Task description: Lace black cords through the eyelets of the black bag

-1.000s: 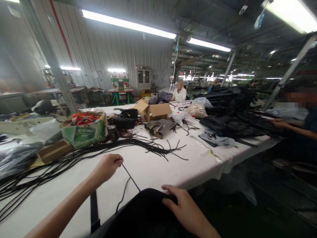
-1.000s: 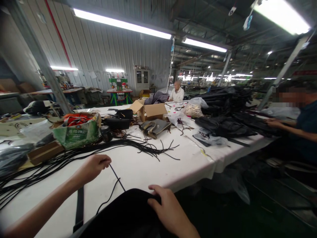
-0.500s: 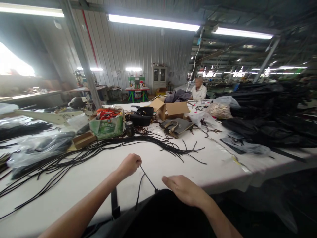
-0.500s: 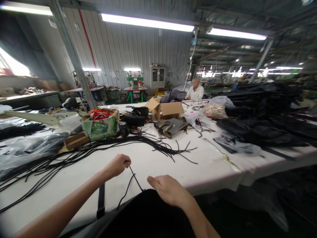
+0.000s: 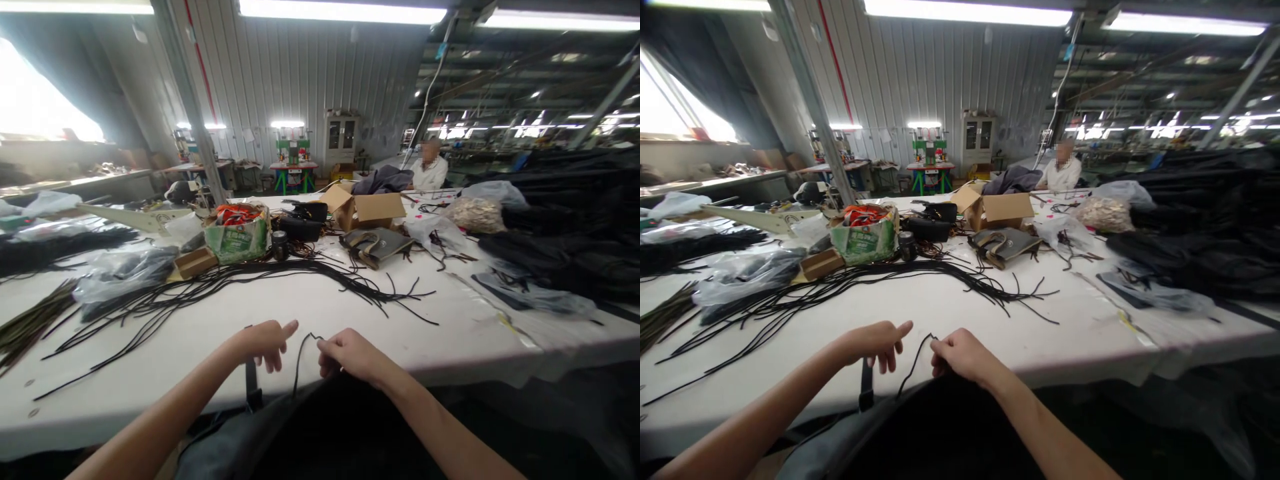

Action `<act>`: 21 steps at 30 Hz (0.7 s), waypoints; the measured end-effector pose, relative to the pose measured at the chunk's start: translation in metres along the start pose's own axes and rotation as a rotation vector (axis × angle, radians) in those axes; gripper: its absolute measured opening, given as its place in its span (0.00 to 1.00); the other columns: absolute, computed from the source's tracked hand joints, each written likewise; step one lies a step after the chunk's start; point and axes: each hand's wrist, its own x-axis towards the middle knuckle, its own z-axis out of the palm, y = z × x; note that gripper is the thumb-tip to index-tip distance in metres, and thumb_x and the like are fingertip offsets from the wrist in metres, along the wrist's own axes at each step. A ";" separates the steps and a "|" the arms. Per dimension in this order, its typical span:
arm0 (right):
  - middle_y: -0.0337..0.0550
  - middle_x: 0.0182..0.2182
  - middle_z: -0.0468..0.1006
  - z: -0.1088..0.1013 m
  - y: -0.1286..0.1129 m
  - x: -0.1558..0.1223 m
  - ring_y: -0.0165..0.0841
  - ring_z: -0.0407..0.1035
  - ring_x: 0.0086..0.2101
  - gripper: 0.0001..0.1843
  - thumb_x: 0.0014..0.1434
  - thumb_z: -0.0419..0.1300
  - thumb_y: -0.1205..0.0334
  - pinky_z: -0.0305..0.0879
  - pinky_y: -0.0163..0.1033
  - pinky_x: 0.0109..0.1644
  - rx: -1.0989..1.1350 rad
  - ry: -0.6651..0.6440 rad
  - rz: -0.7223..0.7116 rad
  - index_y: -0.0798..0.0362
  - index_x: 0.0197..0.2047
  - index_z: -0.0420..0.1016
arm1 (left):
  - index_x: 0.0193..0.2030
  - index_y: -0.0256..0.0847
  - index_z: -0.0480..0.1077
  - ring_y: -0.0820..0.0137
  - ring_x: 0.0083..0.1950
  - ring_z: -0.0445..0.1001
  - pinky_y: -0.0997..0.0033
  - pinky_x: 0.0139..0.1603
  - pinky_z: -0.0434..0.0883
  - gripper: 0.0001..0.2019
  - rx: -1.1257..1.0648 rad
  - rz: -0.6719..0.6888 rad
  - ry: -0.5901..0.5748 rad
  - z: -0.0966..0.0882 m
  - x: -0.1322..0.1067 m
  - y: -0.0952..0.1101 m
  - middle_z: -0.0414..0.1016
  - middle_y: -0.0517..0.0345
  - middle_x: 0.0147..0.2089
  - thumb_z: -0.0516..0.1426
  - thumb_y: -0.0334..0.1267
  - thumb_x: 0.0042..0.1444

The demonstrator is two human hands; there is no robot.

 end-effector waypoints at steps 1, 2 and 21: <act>0.52 0.31 0.88 0.001 0.002 0.000 0.39 0.80 0.32 0.29 0.68 0.61 0.38 0.70 0.41 0.42 0.006 0.014 -0.002 0.56 0.32 0.84 | 0.31 0.37 0.77 0.49 0.30 0.81 0.58 0.31 0.73 0.36 -0.015 -0.019 -0.083 0.008 -0.001 -0.004 0.83 0.34 0.29 0.52 0.72 0.65; 0.52 0.31 0.88 0.002 0.004 0.000 0.39 0.80 0.32 0.29 0.68 0.61 0.37 0.71 0.41 0.43 0.011 0.029 -0.007 0.56 0.32 0.83 | 0.29 0.38 0.76 0.51 0.28 0.80 0.58 0.30 0.72 0.33 -0.024 -0.027 -0.138 0.018 0.000 -0.008 0.82 0.36 0.27 0.58 0.71 0.62; 0.44 0.29 0.85 0.020 0.013 -0.016 0.37 0.81 0.26 0.22 0.70 0.59 0.44 0.69 0.35 0.30 -0.021 0.101 -0.079 0.54 0.36 0.79 | 0.41 0.36 0.73 0.59 0.45 0.84 0.57 0.57 0.77 0.14 -1.235 0.373 -0.171 0.091 -0.011 -0.007 0.82 0.45 0.42 0.72 0.40 0.57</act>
